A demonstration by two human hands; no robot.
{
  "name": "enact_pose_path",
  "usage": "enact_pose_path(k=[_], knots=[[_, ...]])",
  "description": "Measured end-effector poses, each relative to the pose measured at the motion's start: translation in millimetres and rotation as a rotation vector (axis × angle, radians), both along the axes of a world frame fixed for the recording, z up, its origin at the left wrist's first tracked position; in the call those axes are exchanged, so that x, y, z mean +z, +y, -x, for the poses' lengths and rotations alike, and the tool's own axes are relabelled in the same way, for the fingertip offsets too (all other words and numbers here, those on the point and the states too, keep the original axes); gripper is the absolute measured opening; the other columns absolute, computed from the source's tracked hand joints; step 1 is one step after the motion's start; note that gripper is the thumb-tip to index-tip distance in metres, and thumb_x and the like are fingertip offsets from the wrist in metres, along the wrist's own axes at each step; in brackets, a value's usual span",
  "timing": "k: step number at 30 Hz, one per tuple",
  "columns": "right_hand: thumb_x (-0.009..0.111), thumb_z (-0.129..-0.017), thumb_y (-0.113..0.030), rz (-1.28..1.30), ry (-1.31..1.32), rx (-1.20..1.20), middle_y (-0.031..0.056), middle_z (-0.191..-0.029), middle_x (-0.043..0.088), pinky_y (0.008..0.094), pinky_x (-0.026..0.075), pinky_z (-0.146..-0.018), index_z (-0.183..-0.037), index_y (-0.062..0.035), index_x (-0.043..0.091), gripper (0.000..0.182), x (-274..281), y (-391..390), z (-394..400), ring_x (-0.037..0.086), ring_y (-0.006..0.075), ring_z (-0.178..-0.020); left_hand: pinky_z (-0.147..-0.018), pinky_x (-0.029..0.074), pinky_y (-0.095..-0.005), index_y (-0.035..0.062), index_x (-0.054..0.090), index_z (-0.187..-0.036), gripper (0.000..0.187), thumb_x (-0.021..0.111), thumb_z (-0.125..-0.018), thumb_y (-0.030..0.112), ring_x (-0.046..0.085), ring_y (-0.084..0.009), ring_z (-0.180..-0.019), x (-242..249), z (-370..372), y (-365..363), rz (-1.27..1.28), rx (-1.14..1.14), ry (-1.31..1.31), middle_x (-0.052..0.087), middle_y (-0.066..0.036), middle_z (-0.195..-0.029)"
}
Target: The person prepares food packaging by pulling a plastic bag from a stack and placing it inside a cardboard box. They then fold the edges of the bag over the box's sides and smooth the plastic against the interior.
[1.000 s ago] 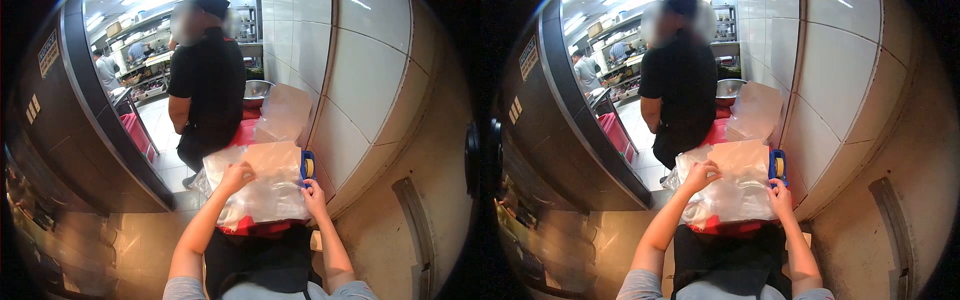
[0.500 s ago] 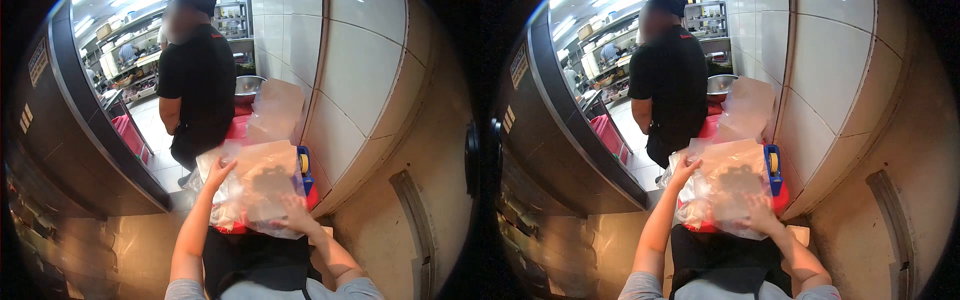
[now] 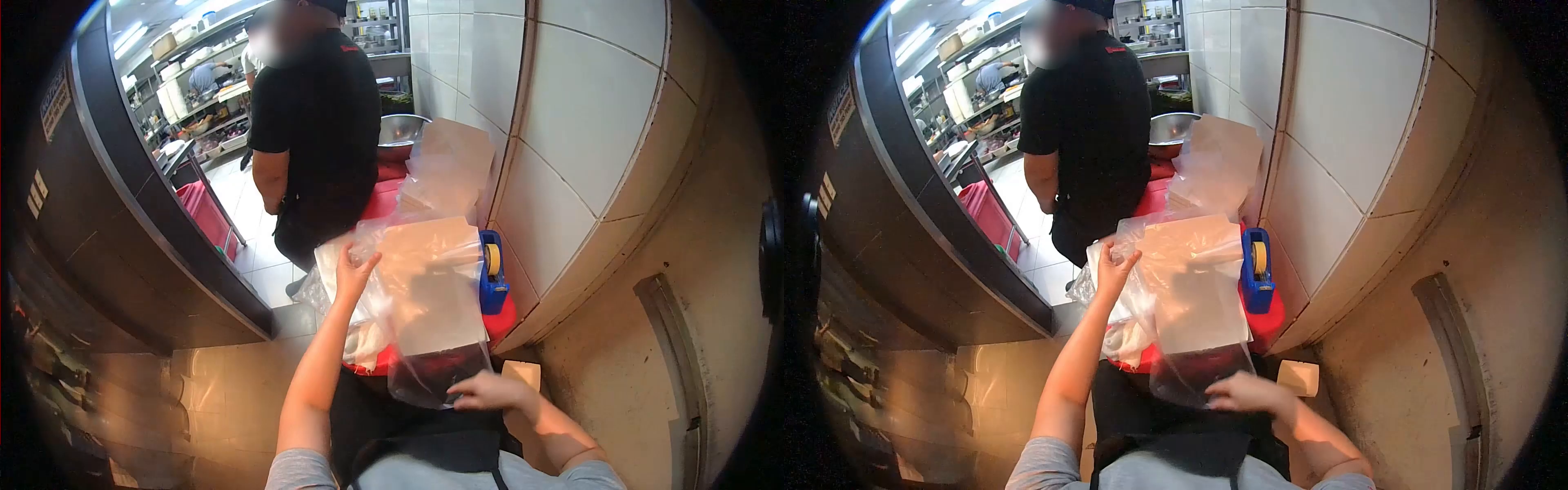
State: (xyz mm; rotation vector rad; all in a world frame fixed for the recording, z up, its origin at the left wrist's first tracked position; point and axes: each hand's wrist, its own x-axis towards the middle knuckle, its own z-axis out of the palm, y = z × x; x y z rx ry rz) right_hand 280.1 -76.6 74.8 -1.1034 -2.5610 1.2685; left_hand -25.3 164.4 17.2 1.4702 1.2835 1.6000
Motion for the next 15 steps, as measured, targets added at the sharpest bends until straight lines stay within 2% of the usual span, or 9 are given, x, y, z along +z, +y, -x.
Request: enact_pose_path(k=[1,2,3,4,6,10,13,14,15], knots=[[0.064,-0.083,-0.022,0.135,0.124,-0.115,0.0145,-0.088,0.067,0.0318,0.051,-0.071,-0.101,-0.0023,0.065,0.027,27,14,0,0.066,0.0222,-0.077,-0.073,0.048,-0.0316,0.0054,0.043,-0.125,0.066,0.077,-0.074,0.032,0.058,-0.0196,-0.092,-2,0,0,-0.021,-0.005,0.005,0.059,-0.016,-0.106],[0.064,-0.083,-0.02,-0.06,0.399,-0.34,0.0135,-0.08,0.066,0.0318,0.049,-0.066,-0.091,-0.0005,0.066,0.021,25,21,-2,0.063,0.0205,-0.069,-0.075,0.048,-0.0336,0.007,0.039,-0.129,0.07,0.075,-0.076,0.035,0.057,-0.0209,-0.095,7,-2,-8,0.079,-0.047,-0.076,0.057,-0.016,-0.11],[0.064,-0.082,-0.018,-0.344,0.333,-0.601,0.0114,-0.074,0.061,0.0333,0.047,-0.063,-0.085,0.0007,0.064,0.019,40,34,3,0.059,0.022,-0.067,-0.077,0.048,-0.0357,0.0087,0.035,-0.133,0.073,0.073,-0.077,0.038,0.056,-0.0222,-0.099,26,-2,-24,0.178,-0.087,-0.158,0.055,-0.017,-0.113],[0.066,-0.08,-0.019,-0.489,0.335,-0.783,0.0116,-0.078,0.057,0.0346,0.046,-0.066,-0.089,0.0005,0.062,0.022,29,55,4,0.057,0.0236,-0.074,-0.078,0.048,-0.0377,0.0103,0.031,-0.137,0.076,0.071,-0.079,0.041,0.055,-0.0234,-0.102,36,-1,-35,0.276,-0.124,-0.24,0.053,-0.017,-0.117],[0.068,-0.079,-0.017,-0.911,0.115,-0.908,0.01,-0.092,0.052,0.035,0.046,-0.074,-0.122,-0.0021,0.046,0.051,6,89,1,0.057,0.0214,-0.08,-0.078,0.048,-0.0388,0.0129,0.029,-0.14,0.076,0.066,-0.082,0.045,0.054,-0.0227,-0.105,9,10,-41,0.406,-0.136,-0.237,0.05,-0.016,-0.122],[0.062,-0.081,-0.004,-0.346,0.598,-0.903,0.009,-0.093,0.055,0.0314,0.049,-0.07,-0.133,-0.0053,0.037,0.058,-9,108,18,0.058,0.0196,-0.074,-0.073,0.048,-0.0317,0.0106,0.032,-0.138,0.068,0.06,-0.087,0.046,0.056,-0.0172,-0.095,-34,27,-66,0.649,-0.382,-0.317,0.054,-0.011,-0.114],[0.052,-0.082,0.004,-0.315,0.556,-0.71,0.0108,-0.094,0.055,0.0286,0.047,-0.063,-0.128,-0.0061,0.047,0.047,1,105,16,0.058,0.0207,-0.073,-0.066,0.046,-0.0254,0.0071,0.043,-0.128,0.052,0.059,-0.089,0.037,0.056,-0.0117,-0.079,-35,35,-93,0.559,-0.442,-0.314,0.057,-0.005,-0.096],[0.046,-0.081,0.01,-0.628,0.535,-0.562,0.0095,-0.097,0.056,0.0261,0.046,-0.06,-0.116,-0.0041,0.058,0.04,-3,108,10,0.056,0.0158,-0.069,-0.062,0.045,-0.0238,0.0061,0.047,-0.124,0.046,0.059,-0.09,0.034,0.054,-0.0098,-0.072,-28,36,-102,0.489,-0.422,-0.321,0.057,-0.002,-0.089],[0.045,-0.081,0.011,-0.678,0.558,-0.558,0.0095,-0.099,0.056,0.026,0.046,-0.06,-0.115,-0.0037,0.059,0.039,11,101,10,0.056,0.0165,-0.069,-0.058,0.044,-0.0222,0.0051,0.05,-0.12,0.039,0.059,-0.091,0.03,0.053,-0.0079,-0.065,-16,35,-110,0.418,-0.403,-0.326,0.057,0.0,-0.082]])
